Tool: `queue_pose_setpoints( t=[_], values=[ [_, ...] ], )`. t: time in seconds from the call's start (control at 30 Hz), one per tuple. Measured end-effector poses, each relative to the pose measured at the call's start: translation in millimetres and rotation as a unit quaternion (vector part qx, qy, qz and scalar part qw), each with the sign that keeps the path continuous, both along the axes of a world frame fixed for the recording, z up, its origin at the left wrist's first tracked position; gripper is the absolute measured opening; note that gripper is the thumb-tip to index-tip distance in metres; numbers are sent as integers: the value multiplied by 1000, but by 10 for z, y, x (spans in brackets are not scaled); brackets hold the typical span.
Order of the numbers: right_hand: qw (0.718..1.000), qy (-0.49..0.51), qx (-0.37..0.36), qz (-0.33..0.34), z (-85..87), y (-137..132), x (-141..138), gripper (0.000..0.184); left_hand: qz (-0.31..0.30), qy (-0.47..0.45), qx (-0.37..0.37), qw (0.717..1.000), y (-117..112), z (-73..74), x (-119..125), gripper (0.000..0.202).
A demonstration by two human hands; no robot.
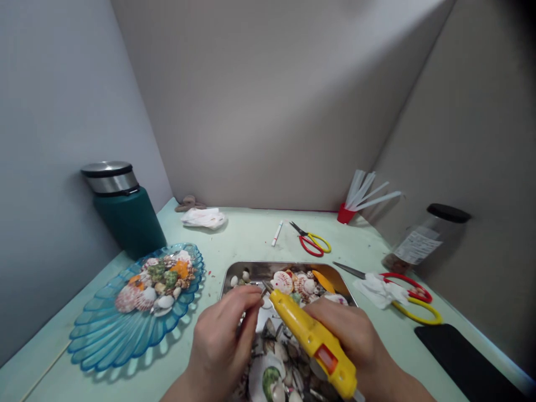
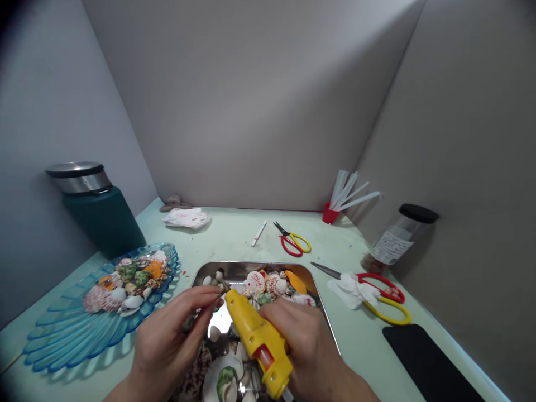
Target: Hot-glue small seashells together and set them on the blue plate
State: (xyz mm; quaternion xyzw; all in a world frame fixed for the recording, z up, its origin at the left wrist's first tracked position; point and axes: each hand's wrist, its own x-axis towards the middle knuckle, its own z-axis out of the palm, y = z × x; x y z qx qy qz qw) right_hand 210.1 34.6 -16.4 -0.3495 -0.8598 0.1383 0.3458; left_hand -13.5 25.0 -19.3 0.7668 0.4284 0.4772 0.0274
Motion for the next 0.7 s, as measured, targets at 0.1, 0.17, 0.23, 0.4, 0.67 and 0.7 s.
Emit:
queue_pose_setpoints(
  t=[0.1,0.17,0.23,0.4,0.67,0.7],
  values=[
    [999,14,-18,-24,-2,9,12,15,8,11,2,1000,13,-3,-4,23],
    [999,28,-18,-33,13,8,13,15,10,31,8,999,24,-3,-3,22],
    [999,35,0,-17,29,2,5,16,15,54,20,998,34,-11,-2,22],
    [1000,0,-16,-8,27,-5,-6,15,28,123,81,989,50,-78,-47,24],
    [983,118,-141,-27,72,-15,48,9,7,199,139,970,51,-105,-135,29],
    [979,132,-155,-26,78,-21,51,8,4,202,141,969,52,-93,-133,30]
  ],
)
